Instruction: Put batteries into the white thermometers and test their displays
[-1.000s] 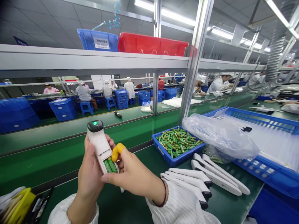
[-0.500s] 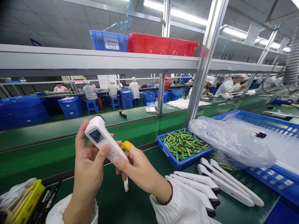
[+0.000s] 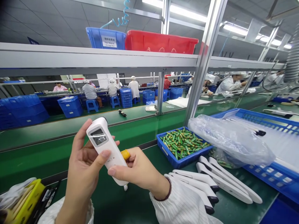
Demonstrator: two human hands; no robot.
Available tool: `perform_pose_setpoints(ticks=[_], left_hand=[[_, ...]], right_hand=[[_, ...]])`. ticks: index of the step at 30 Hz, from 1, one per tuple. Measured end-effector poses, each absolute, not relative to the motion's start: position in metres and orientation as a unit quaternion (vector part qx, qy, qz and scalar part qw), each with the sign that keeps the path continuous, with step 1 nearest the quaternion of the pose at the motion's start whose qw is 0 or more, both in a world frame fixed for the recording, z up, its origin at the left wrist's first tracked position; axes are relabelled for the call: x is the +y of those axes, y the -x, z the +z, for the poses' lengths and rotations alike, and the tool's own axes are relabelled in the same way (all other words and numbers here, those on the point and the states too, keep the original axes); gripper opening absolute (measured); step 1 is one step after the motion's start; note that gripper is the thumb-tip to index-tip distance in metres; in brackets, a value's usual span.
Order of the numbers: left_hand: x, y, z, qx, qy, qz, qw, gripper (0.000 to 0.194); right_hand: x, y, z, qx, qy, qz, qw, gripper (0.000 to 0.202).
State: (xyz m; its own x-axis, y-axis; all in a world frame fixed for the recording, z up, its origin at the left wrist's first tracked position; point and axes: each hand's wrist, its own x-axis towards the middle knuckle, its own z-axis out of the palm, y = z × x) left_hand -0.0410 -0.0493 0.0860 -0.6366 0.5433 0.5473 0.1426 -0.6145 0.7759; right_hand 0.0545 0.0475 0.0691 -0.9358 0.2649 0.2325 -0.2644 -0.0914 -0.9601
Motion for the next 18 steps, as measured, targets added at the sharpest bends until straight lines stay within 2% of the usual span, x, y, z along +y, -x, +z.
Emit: perform_pose_setpoints(ticks=[3,10,18], left_hand=[[-0.049,0.044,0.087,0.422,-0.409,0.798,0.136,0.075],[-0.052,0.044,0.089,0.415,-0.397,0.809,0.122,0.074],[-0.064,0.031,0.089,0.444,-0.416,0.789,0.091,0.072]], right_hand=[[0.043,-0.054,0.068,-0.646,-0.003,0.736,0.202,0.040],[0.050,-0.055,0.065,-0.703,-0.025,0.686,0.184,0.038],[0.039,-0.063,0.065,-0.712,-0.035,0.678,0.178,0.045]])
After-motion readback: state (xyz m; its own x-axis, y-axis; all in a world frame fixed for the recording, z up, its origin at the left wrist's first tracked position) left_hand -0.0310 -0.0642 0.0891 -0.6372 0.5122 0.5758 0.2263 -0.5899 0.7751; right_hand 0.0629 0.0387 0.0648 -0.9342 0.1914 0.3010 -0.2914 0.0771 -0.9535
